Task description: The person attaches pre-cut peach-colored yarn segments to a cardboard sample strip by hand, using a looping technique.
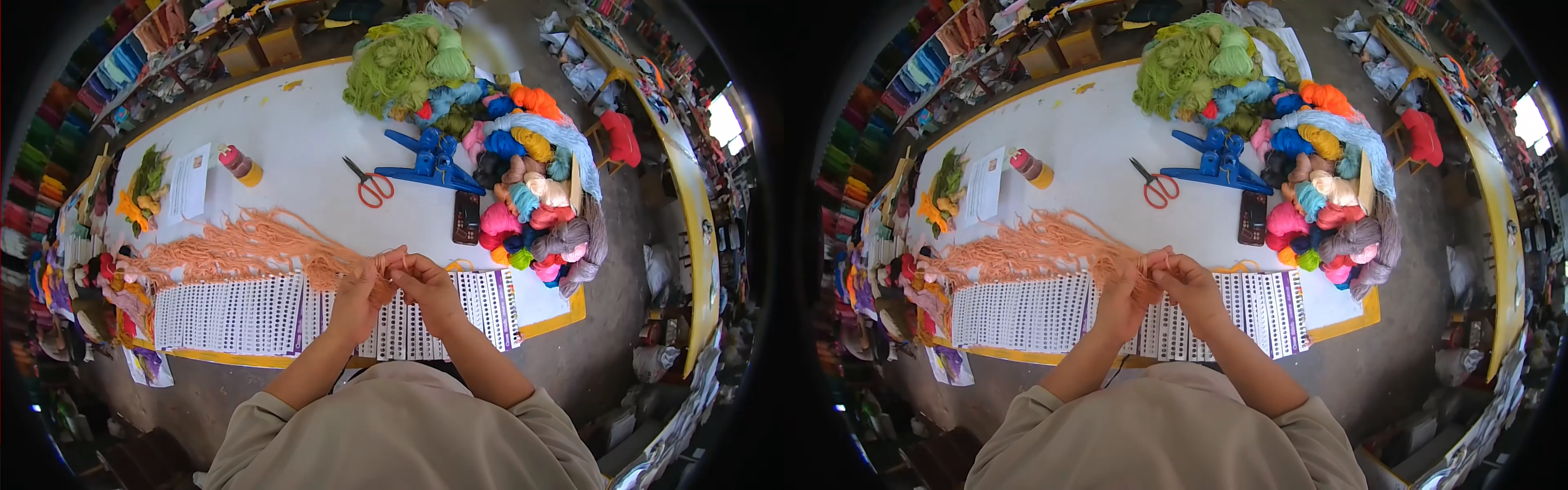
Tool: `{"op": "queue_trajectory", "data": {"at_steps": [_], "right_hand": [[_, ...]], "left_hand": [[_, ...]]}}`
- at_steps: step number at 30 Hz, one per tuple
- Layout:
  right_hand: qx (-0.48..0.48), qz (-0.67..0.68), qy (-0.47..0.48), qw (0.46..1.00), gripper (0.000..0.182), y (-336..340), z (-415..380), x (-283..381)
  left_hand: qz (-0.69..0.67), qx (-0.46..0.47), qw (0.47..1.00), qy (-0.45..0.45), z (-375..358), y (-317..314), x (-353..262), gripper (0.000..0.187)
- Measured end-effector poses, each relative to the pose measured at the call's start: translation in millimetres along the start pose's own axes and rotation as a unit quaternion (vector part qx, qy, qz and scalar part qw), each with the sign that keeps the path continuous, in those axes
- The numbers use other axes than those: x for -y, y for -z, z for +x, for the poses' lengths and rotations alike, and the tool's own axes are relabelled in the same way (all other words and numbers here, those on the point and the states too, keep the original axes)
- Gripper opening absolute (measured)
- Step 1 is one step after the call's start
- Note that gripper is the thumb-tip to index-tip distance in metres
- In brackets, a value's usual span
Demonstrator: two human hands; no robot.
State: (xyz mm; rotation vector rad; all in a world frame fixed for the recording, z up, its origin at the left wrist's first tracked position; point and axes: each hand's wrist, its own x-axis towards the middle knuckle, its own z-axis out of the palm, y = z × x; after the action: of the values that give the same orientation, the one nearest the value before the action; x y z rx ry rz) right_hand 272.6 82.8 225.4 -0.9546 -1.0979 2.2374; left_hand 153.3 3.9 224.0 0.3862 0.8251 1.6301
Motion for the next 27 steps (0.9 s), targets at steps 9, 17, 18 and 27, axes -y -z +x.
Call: {"op": "queue_trajectory", "data": {"at_steps": [9, 17, 18, 27], "right_hand": [[0.012, -0.025, 0.019, 0.999, 0.007, 4, 1, -3], [0.023, -0.073, 0.047, 0.996, 0.008, 6, 2, -10], [0.023, -0.072, 0.047, 0.996, 0.008, 6, 2, -9], [0.020, -0.020, 0.040, 0.999, 0.006, 11, -3, -5]], "left_hand": [[0.030, -0.026, 0.999, 0.024, 2, -6, 0, 0.045], [0.034, -0.033, 0.998, 0.033, 3, -8, 7, 0.043], [0.041, -0.026, 0.998, 0.033, 4, -5, 8, 0.043], [0.022, -0.030, 0.999, 0.031, 2, -6, 10, 0.037]]}}
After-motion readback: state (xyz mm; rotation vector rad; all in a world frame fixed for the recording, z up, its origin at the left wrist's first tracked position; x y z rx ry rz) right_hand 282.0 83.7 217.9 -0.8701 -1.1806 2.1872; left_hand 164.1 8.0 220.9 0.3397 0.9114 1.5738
